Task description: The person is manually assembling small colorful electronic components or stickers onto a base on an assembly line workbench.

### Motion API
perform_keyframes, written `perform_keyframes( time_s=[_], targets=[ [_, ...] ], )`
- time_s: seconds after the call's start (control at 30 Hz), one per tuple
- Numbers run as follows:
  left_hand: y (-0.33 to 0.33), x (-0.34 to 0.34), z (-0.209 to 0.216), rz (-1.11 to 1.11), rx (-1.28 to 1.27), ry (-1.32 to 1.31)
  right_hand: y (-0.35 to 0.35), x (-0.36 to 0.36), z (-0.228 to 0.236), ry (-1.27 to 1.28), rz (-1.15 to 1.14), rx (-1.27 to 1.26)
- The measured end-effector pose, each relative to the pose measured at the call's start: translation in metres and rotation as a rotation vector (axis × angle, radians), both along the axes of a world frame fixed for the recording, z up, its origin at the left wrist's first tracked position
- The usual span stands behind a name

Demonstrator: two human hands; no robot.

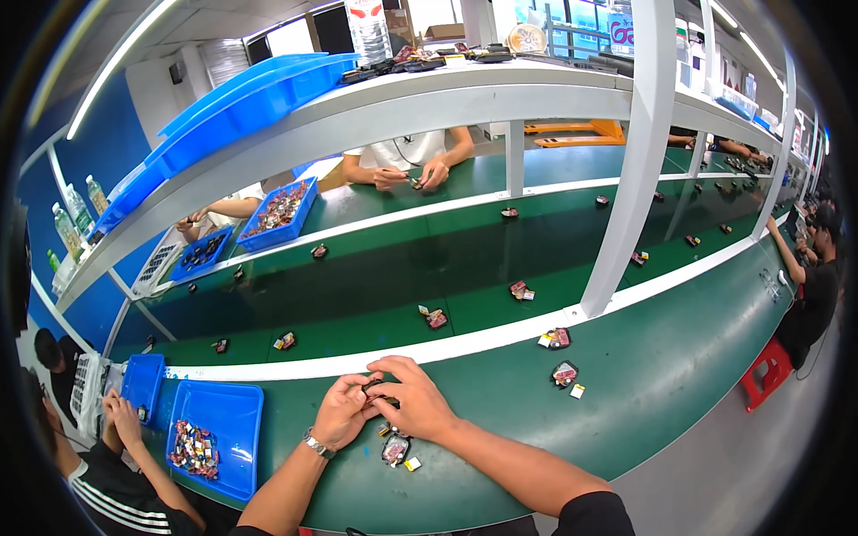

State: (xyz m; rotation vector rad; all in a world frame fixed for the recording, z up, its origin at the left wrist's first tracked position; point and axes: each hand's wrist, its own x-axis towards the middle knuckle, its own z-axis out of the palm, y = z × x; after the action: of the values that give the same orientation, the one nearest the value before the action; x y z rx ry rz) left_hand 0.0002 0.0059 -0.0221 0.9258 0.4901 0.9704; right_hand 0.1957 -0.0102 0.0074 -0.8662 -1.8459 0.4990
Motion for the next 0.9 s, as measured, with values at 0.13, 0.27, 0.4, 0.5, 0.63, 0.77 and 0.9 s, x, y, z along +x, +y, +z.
perform_keyframes(
  time_s=[0.13, 0.27, 0.4, 0.5, 0.63, 0.77, 0.9],
  targets=[
    [-0.001, 0.001, 0.001, 0.006, -0.018, -0.002, 0.000, -0.001, -0.002, -0.007, -0.022, 0.016],
    [-0.001, 0.002, 0.001, 0.016, -0.029, -0.002, 0.001, 0.000, -0.002, -0.003, -0.010, -0.011],
    [-0.001, 0.001, -0.002, 0.038, 0.011, -0.004, 0.002, -0.001, -0.001, -0.027, 0.027, 0.008],
    [-0.002, 0.004, 0.002, 0.061, -0.024, 0.001, -0.001, 0.000, 0.004, -0.043, 0.014, 0.027],
    [-0.003, 0.005, 0.006, 0.075, -0.030, 0.023, 0.000, -0.001, 0.005, -0.086, -0.081, 0.102],
    [-0.001, 0.006, 0.005, 0.046, -0.039, 0.020, 0.003, -0.002, 0.006, -0.097, -0.098, 0.126],
    [-0.003, 0.006, 0.007, 0.048, -0.074, 0.025, 0.002, -0.003, 0.009, -0.203, -0.132, 0.279]
  ],
)
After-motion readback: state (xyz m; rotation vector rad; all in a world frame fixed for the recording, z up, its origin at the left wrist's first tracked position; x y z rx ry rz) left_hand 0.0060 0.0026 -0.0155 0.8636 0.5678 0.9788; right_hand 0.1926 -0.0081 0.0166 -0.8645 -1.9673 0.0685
